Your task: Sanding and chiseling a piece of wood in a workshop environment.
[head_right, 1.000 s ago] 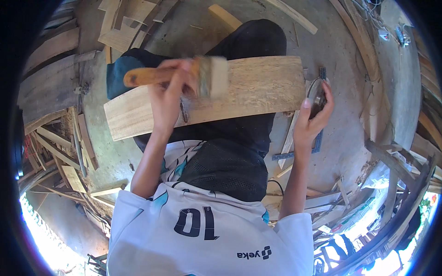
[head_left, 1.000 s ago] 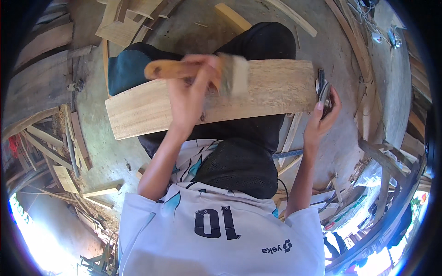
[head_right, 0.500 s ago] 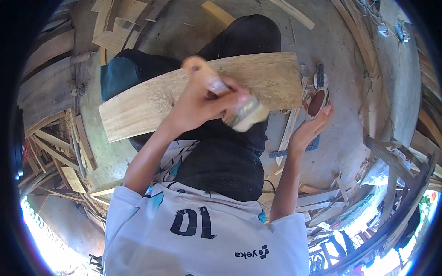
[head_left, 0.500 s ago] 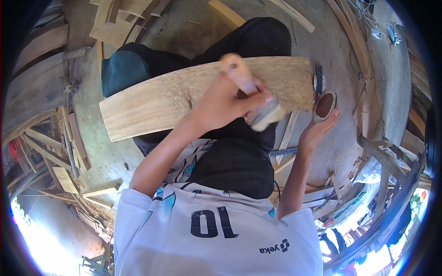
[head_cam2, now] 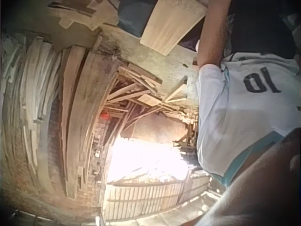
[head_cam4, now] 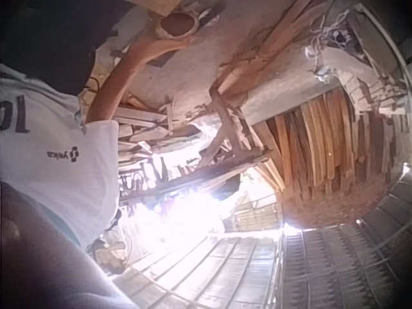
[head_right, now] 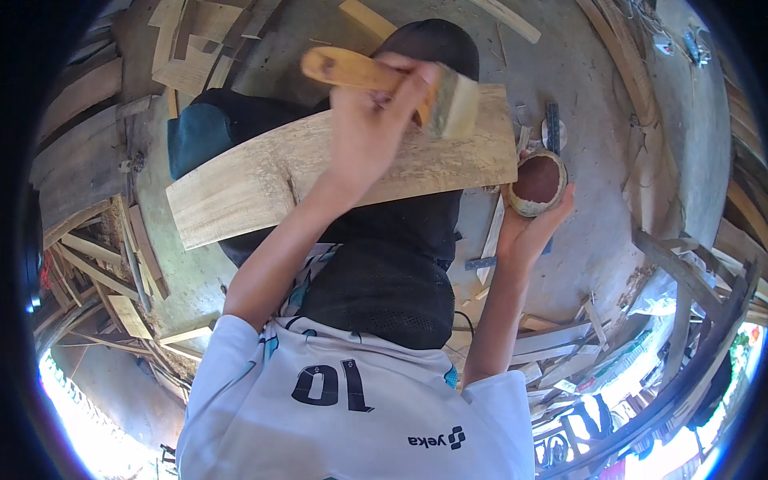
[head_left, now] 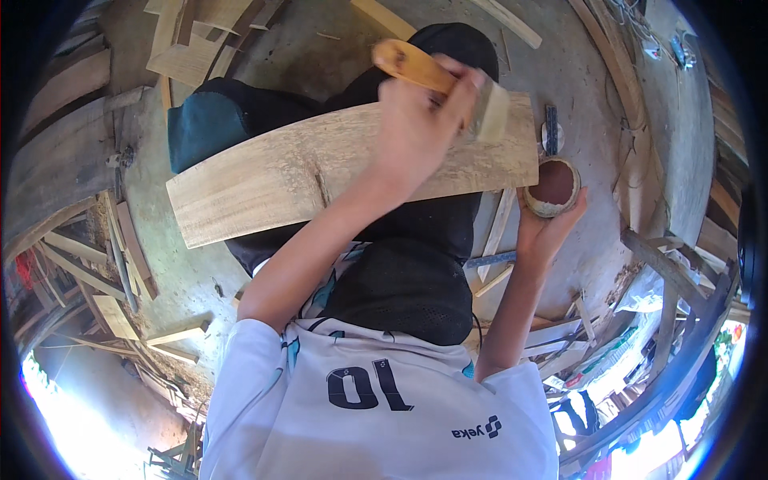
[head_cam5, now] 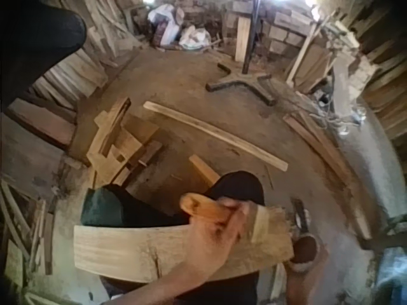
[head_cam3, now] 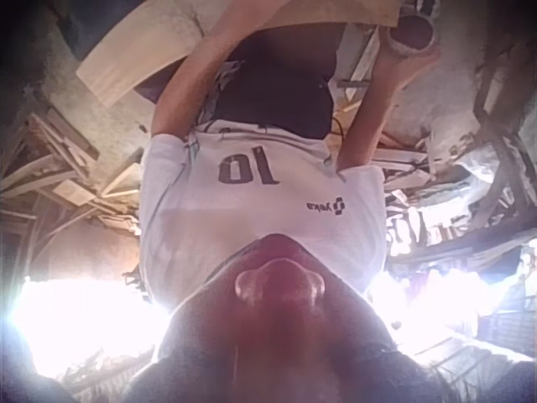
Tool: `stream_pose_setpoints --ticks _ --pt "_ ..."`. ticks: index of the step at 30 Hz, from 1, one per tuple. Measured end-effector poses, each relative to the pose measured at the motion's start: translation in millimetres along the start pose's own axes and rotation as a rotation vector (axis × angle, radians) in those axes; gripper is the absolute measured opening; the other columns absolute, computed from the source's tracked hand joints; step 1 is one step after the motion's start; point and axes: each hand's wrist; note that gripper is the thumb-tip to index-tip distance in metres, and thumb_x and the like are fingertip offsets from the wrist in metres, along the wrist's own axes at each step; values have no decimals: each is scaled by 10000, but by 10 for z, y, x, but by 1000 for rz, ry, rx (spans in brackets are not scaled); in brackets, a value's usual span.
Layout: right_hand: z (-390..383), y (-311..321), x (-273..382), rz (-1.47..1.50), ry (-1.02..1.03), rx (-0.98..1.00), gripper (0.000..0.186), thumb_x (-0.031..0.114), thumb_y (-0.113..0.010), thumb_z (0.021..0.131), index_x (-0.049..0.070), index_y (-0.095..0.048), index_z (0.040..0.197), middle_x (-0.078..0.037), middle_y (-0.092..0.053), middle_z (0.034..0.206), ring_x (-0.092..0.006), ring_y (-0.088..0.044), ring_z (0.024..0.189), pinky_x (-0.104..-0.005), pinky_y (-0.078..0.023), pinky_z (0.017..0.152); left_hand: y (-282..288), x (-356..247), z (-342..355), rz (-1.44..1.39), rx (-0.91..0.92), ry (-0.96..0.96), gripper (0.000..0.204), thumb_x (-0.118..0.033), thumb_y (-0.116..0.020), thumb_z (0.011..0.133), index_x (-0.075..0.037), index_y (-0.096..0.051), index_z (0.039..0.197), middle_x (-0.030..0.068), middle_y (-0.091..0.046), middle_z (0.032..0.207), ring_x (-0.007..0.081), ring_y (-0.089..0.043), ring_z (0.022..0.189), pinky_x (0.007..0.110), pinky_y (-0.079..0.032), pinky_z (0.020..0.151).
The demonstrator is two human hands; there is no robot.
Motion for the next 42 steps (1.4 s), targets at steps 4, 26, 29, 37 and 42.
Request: stream_pose_setpoints --ticks 4,26,29,37,42 --pt "-18 11 -4 -1 -14 -43 613 563 -353 1019 71 -541 1335 -134 -621 1304 -257 -583 1212 -428 -468 998 -129 -17 -1 157 597 33 253 -257 -718 924 -17 -682 852 29 -636 656 63 -606 585 253 -450 501" --pt "-174 -169 93 -989 896 172 563 288 -704 894 54 -520 1372 -153 -544 1373 -300 -502 1290 -447 -348 1092 751 -198 -376 123 314 195 268 -300 -682 954 -36 -719 930 23 -661 720 84 -620 671 261 -485 591" --pt "-260 -483 22 -1235 1042 282 607 364 -776 820 105 -555 1322 -155 -528 1376 -336 -462 1319 -542 -256 1131 1263 -243 -444 95 -164 199 259 -244 -650 983 10 -700 990 17 -687 822 80 -613 733 242 -485 657" --pt "-544 -649 -247 -1436 1053 832 630 365 -770 822 195 -557 1391 -142 -418 1517 -324 -387 1430 -622 -150 1180 2378 -201 -888 330 -633 79 234 -204 -654 978 21 -694 1023 72 -723 1034 116 -612 958 275 -447 929" --pt "-186 -489 92 -1535 1055 649 579 315 -760 833 184 -584 1368 -126 -436 1524 -321 -384 1433 -642 -168 1172 2481 -168 -891 243 -800 30 234 -236 -659 975 -4 -691 974 69 -715 1004 113 -594 924 269 -443 907"
Point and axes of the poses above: each hand's wrist, its own z-axis towards the middle knuckle, its own y-axis out of the back of the hand, x = y × z
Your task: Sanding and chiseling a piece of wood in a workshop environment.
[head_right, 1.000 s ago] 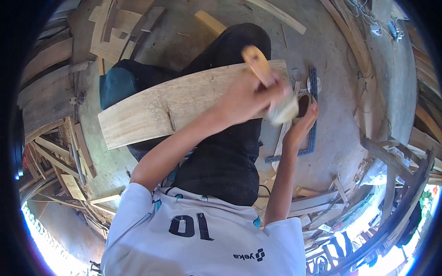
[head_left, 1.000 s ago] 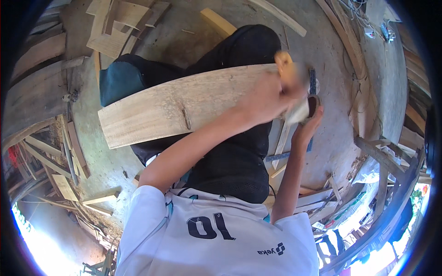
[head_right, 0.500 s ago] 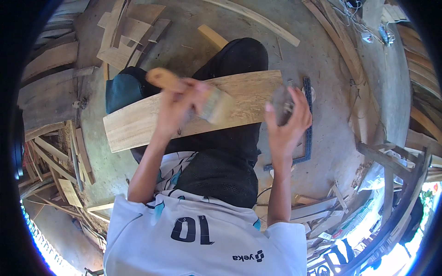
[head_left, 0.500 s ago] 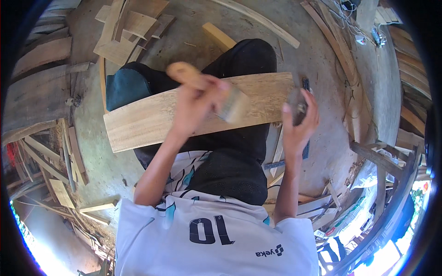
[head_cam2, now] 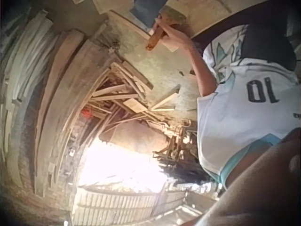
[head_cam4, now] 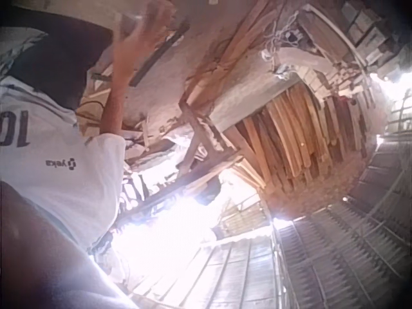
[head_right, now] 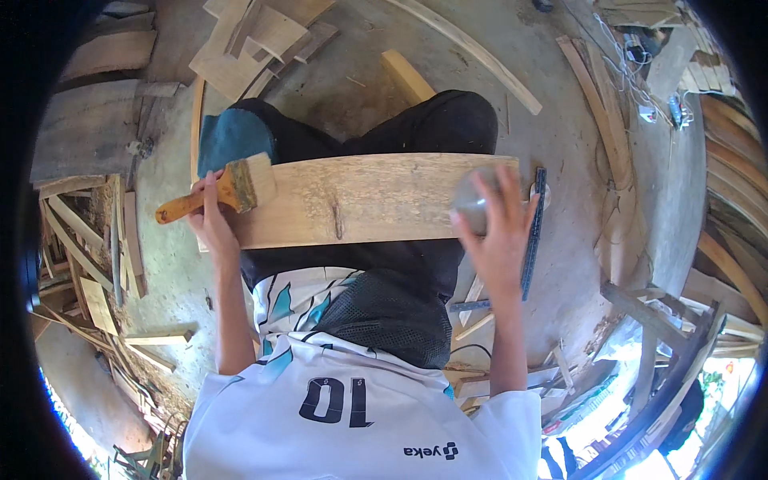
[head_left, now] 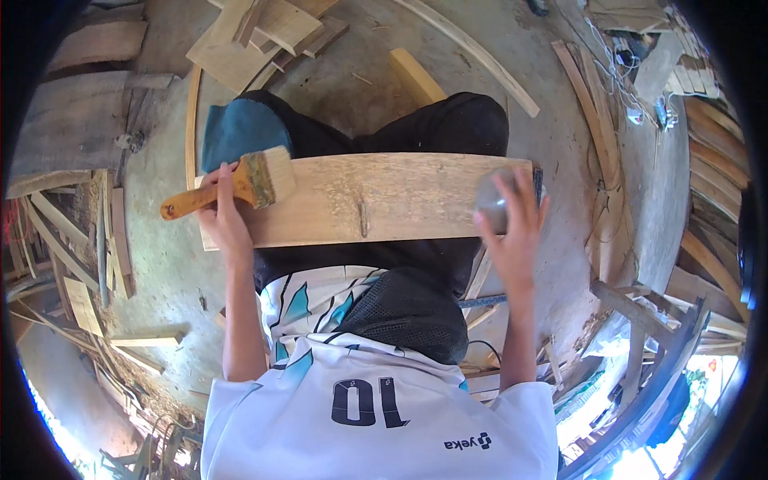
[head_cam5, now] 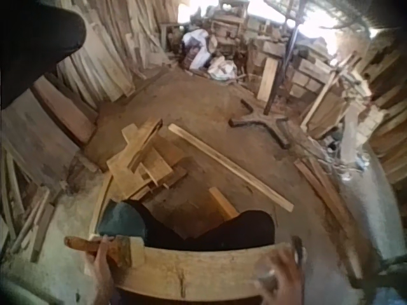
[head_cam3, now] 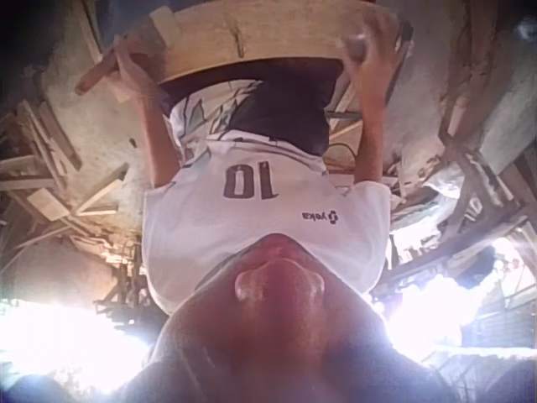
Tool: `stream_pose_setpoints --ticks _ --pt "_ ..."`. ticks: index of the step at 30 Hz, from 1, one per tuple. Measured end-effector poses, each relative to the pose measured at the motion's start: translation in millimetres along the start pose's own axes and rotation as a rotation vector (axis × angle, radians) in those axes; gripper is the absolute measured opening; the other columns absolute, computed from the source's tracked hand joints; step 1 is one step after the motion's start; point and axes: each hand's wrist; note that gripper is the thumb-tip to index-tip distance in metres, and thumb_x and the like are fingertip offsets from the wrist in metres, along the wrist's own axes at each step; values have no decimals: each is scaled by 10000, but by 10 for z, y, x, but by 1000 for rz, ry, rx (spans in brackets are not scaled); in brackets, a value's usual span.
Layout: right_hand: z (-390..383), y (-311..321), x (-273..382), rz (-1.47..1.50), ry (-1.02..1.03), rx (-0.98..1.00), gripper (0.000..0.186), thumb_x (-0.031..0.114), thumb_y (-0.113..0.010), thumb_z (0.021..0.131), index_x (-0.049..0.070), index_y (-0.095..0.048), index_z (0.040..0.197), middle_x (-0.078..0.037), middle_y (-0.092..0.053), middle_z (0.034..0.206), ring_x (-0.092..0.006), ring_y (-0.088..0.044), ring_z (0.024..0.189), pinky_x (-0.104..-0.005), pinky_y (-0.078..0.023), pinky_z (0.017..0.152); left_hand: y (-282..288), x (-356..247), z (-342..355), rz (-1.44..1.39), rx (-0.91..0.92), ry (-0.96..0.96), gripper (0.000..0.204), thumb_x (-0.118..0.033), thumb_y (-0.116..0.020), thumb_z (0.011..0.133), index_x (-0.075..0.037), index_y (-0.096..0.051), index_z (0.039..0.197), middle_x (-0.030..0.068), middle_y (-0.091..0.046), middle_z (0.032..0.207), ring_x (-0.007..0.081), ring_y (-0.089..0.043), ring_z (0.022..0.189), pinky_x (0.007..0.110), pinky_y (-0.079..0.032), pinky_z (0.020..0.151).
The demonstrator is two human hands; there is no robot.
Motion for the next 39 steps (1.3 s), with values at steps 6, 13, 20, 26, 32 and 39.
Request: stream_pose_setpoints --ticks 6,13,20,26,32,39 --pt "484 -318 199 -4 30 -73 521 382 -629 946 196 -550 1426 -157 -426 1528 -397 -379 1414 -580 -251 1172 -42 -11 23 28 31 -9 255 -256 -668 971 -2 -690 951 67 -717 1000 111 -596 922 270 -442 899" --pt "28 -293 632 159 280 175 577 377 -699 872 221 -574 1413 -127 -416 1541 -379 -367 1433 -536 -267 1186 -23 9 9 15 25 2 240 -231 -667 974 7 -684 944 78 -722 996 116 -611 915 267 -450 902" --pt "229 -69 -46 -47 100 33 572 303 -667 903 184 -532 1446 -138 -418 1541 -377 -359 1434 -544 -237 1196 -61 -65 17 46 36 -14 237 -213 -662 976 22 -676 947 90 -725 997 113 -618 936 271 -454 919" --pt "711 -448 469 -12 211 -14 544 388 -616 938 191 -535 1438 -154 -487 1444 -379 -405 1387 -580 -251 1171 -72 -48 10 25 31 -9 228 -203 -657 980 22 -671 945 83 -721 983 105 -616 926 262 -457 902" --pt "360 -475 866 124 377 164 600 370 -672 888 203 -522 1445 -141 -430 1508 -367 -391 1408 -557 -272 1167 -71 -40 -16 -19 49 -7 201 -179 -657 980 18 -672 944 74 -717 976 92 -610 902 251 -464 873" --pt "228 -78 131 40 244 138 597 336 -687 862 177 -555 1422 -137 -427 1533 -384 -372 1420 -536 -250 1194 -70 -63 1 -30 55 9 219 -205 -661 976 10 -676 933 72 -717 993 101 -602 911 255 -451 883"
Point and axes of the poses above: each hand's wrist, its own z-axis towards the middle knuckle, its own y-axis out of the back of the hand, x = y × z
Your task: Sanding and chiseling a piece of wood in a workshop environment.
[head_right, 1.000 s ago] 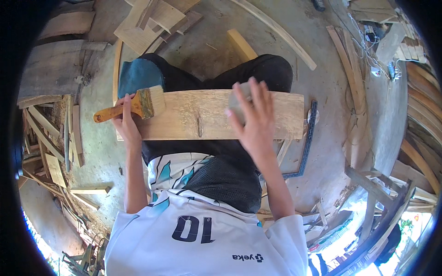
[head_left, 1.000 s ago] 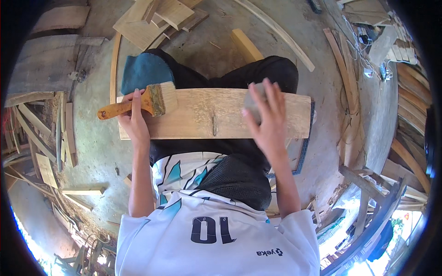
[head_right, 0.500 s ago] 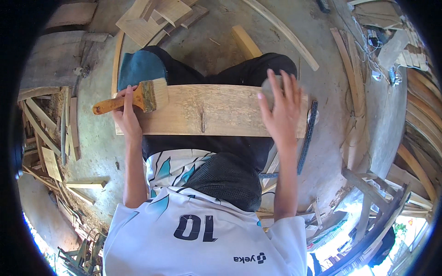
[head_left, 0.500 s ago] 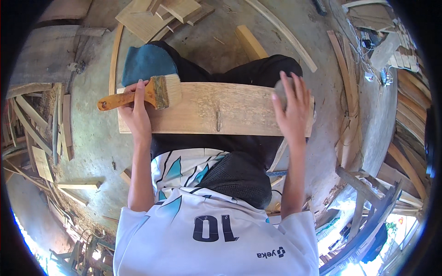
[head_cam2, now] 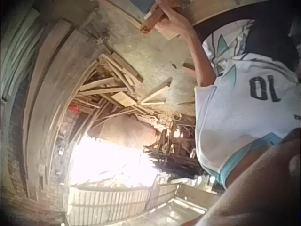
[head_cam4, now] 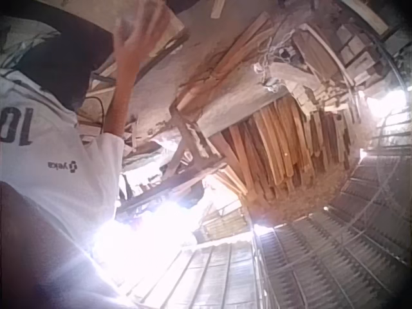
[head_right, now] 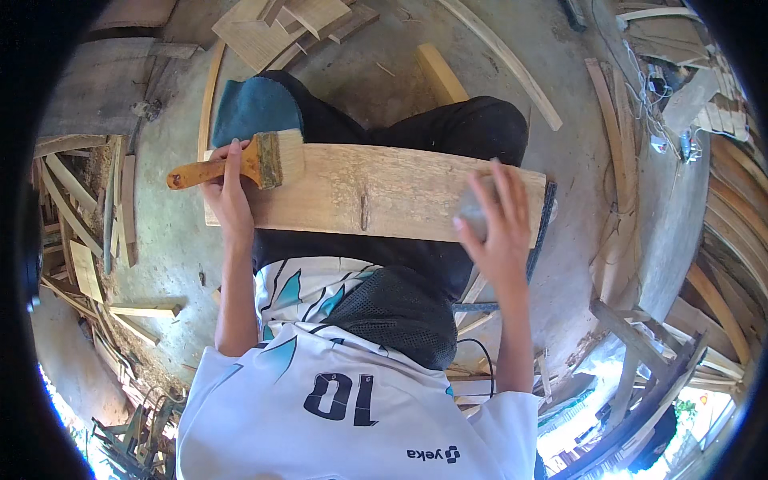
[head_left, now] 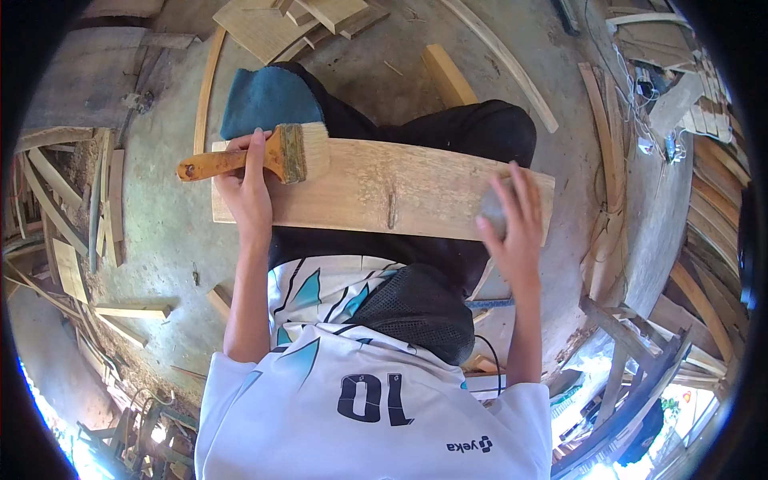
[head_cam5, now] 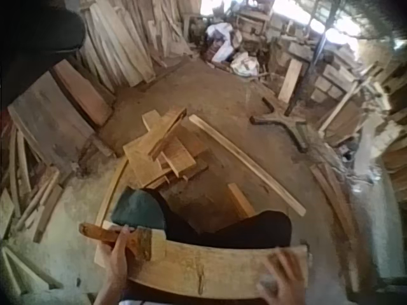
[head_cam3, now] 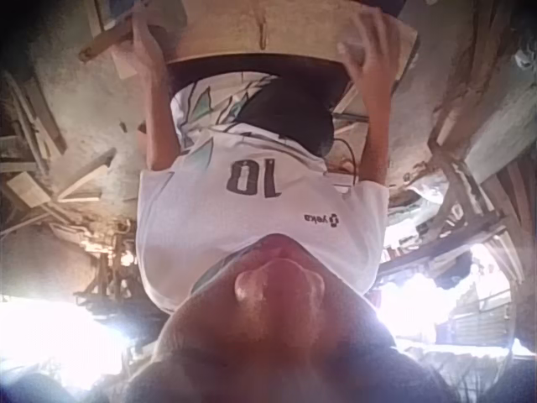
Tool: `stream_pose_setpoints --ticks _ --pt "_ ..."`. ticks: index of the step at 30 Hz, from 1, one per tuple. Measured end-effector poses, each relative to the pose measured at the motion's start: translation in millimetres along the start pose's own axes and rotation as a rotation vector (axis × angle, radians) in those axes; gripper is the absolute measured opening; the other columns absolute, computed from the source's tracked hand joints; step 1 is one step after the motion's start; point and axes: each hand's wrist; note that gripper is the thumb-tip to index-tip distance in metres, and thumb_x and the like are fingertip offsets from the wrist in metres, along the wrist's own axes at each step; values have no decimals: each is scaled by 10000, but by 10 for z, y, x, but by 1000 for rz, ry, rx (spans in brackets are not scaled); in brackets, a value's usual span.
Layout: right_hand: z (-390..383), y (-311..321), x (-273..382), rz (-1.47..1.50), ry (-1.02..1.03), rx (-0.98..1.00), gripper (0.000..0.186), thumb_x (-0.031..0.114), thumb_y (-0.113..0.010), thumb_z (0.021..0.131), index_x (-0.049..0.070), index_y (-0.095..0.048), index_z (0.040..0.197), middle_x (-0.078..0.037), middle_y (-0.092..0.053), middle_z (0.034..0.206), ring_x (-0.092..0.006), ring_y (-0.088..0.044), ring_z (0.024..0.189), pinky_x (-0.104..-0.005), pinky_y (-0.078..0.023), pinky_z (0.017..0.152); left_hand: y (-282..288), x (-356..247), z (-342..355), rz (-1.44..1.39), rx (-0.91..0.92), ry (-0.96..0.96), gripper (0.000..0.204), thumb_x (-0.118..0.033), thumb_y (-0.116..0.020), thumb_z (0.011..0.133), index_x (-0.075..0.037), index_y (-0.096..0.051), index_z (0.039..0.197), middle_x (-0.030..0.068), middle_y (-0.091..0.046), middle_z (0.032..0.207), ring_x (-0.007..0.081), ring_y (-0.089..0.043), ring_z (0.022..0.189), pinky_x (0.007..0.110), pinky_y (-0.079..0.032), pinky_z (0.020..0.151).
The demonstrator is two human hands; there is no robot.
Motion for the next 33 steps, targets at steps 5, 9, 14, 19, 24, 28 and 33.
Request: stream_pose_setpoints --ticks 5,9,14,19,24,28,33 --pt "405 -130 -61 -129 -94 -103 543 333 -619 937 173 -518 1446 -154 -424 1526 -373 -354 1431 -528 -230 1194 6 -15 2 30 -4 19 242 -234 -662 975 4 -671 935 77 -717 1019 117 -601 944 273 -437 924" --pt "677 -400 412 -69 33 -83 564 377 -595 956 190 -485 1477 -154 -373 1557 -376 -333 1445 -557 -210 1193 5 14 11 -24 -25 -30 203 -184 -666 976 11 -679 920 56 -714 946 74 -596 857 230 -463 818" --pt "359 -426 798 119 283 180 647 433 -676 869 260 -507 1470 -114 -355 1589 -345 -325 1466 -558 -177 1209 -19 60 3 -52 -26 -27 204 -190 -671 974 7 -682 922 51 -712 935 72 -597 841 225 -466 783" --pt "149 -139 381 63 213 227 658 447 -707 826 235 -560 1430 -102 -376 1585 -340 -317 1474 -561 -156 1211 10 -29 -5 -23 -30 -17 209 -195 -676 971 10 -694 937 46 -707 923 70 -593 815 221 -472 710" --pt "517 -286 324 -23 111 9 611 458 -619 921 232 -497 1475 -121 -370 1581 -361 -334 1456 -588 -162 1201 -5 5 22 -17 -23 -34 207 -193 -675 972 10 -690 934 45 -707 927 68 -590 819 225 -468 746" --pt "732 -523 844 77 280 102 613 425 -616 930 224 -472 1491 -120 -331 1602 -357 -292 1478 -563 -165 1216 17 3 27 -20 -46 -4 199 -189 -673 973 5 -687 930 49 -710 943 68 -588 831 232 -462 774" --pt "433 -407 959 155 459 346 643 476 -609 920 259 -449 1504 -102 -297 1622 -329 -252 1502 -560 -118 1230 24 43 -20 -64 -35 -5 203 -194 -676 970 5 -679 931 51 -710 950 71 -598 856 228 -464 793"
Point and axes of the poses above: each hand's wrist, its own z-axis towards the middle knuckle, its own y-axis out of the back of the hand, x = y × z
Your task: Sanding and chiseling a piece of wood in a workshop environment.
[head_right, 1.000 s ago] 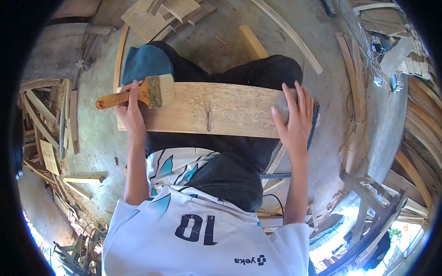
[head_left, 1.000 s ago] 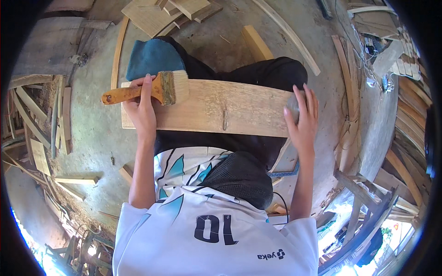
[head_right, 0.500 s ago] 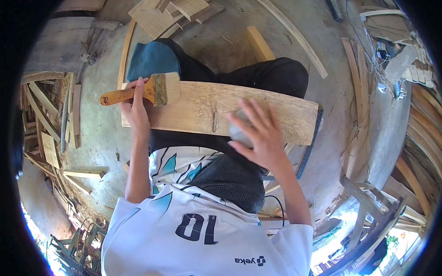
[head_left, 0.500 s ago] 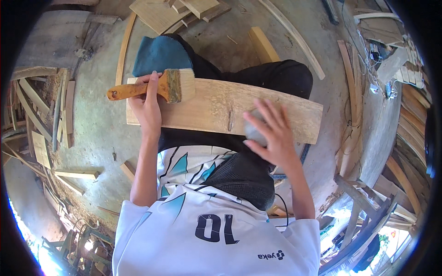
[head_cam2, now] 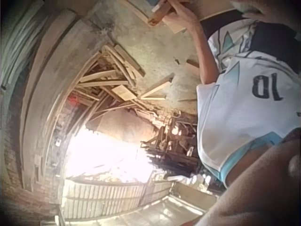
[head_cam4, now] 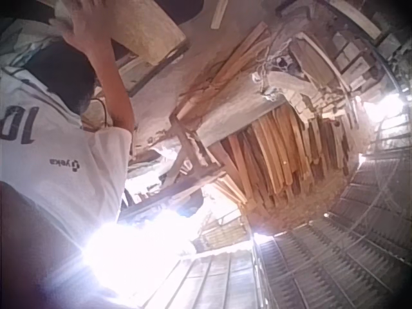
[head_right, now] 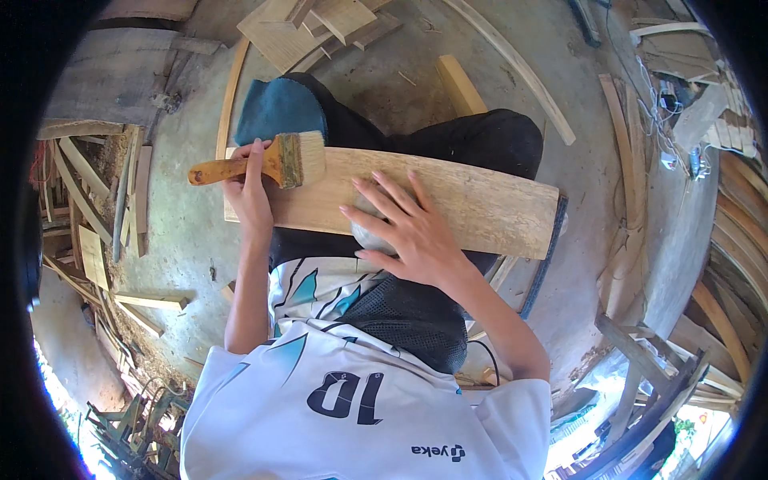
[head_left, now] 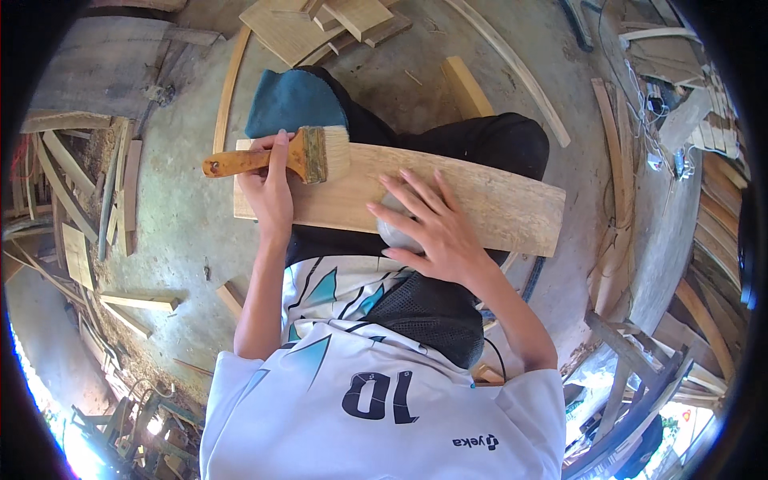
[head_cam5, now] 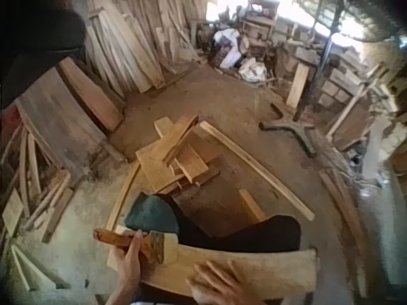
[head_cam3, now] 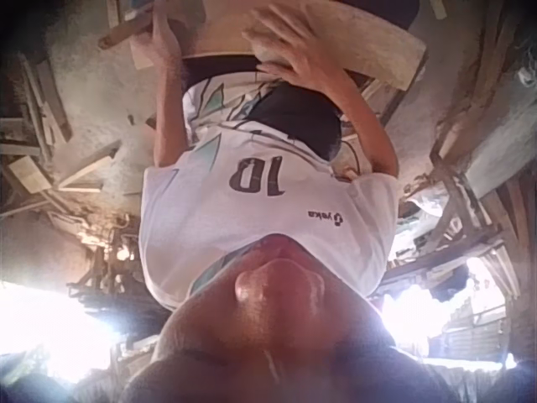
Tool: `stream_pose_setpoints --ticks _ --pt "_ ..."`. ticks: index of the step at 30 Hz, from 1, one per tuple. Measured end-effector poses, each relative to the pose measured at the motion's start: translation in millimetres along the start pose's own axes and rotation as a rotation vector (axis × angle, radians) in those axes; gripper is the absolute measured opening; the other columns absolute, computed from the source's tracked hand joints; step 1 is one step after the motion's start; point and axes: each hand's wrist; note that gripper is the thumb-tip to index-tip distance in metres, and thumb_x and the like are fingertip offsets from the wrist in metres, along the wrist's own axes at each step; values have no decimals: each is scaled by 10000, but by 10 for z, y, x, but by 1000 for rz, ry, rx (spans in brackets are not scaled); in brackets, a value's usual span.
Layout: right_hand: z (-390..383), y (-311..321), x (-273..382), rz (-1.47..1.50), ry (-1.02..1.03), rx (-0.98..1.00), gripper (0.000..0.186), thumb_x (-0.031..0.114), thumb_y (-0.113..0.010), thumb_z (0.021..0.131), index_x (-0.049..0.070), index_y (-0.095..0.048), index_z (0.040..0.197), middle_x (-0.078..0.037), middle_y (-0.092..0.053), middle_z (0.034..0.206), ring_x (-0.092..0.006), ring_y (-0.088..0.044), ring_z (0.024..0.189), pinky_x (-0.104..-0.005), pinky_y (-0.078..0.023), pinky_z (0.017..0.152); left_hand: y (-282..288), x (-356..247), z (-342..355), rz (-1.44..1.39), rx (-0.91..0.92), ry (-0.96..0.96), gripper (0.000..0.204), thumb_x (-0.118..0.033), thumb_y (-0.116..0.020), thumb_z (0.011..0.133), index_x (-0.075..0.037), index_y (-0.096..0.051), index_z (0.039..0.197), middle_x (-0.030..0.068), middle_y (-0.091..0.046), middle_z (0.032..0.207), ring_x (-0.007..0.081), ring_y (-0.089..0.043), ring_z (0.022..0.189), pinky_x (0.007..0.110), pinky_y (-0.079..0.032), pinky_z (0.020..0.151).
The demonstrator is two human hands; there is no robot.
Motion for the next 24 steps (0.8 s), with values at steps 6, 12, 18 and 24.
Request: stream_pose_setpoints --ticks 6,12,18,24 --pt "-62 25 -141 741 -110 -371 814 517 -570 946 18 -319 1538 -182 -296 1606 -337 -262 1495 -470 -168 1221 -180 -119 -20 -165 64 135 206 -224 -664 976 -40 -673 883 23 -680 897 74 -575 821 249 -449 768" --pt "-21 419 -41 539 -240 -337 651 259 -756 857 -10 -502 1393 -189 -581 1358 -304 -560 1258 -409 -413 1062 -670 -506 -326 -34 777 102 264 -283 -685 957 -21 -663 938 16 -658 834 66 -542 738 260 -440 651" --pt "-304 348 -317 795 -572 -598 276 166 -706 935 2 -630 1144 -98 -708 1052 -132 -673 899 -280 -529 778 -975 -430 -587 272 770 -357 690 -448 -652 904 -37 -453 1421 191 -509 1358 370 -484 1251 457 -364 1076" --pt "-397 232 -816 739 -686 -1142 266 154 -668 976 -15 -614 1175 -41 -684 1032 -73 -625 893 -219 -495 780 -834 -284 -854 736 1074 -695 777 -585 -610 890 -145 -423 1502 112 -370 1569 321 -283 1487 527 -170 1217"
Point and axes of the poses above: each hand's wrist, its own z-axis towards the middle knuckle, its own y-axis out of the back of the hand, x = y × z
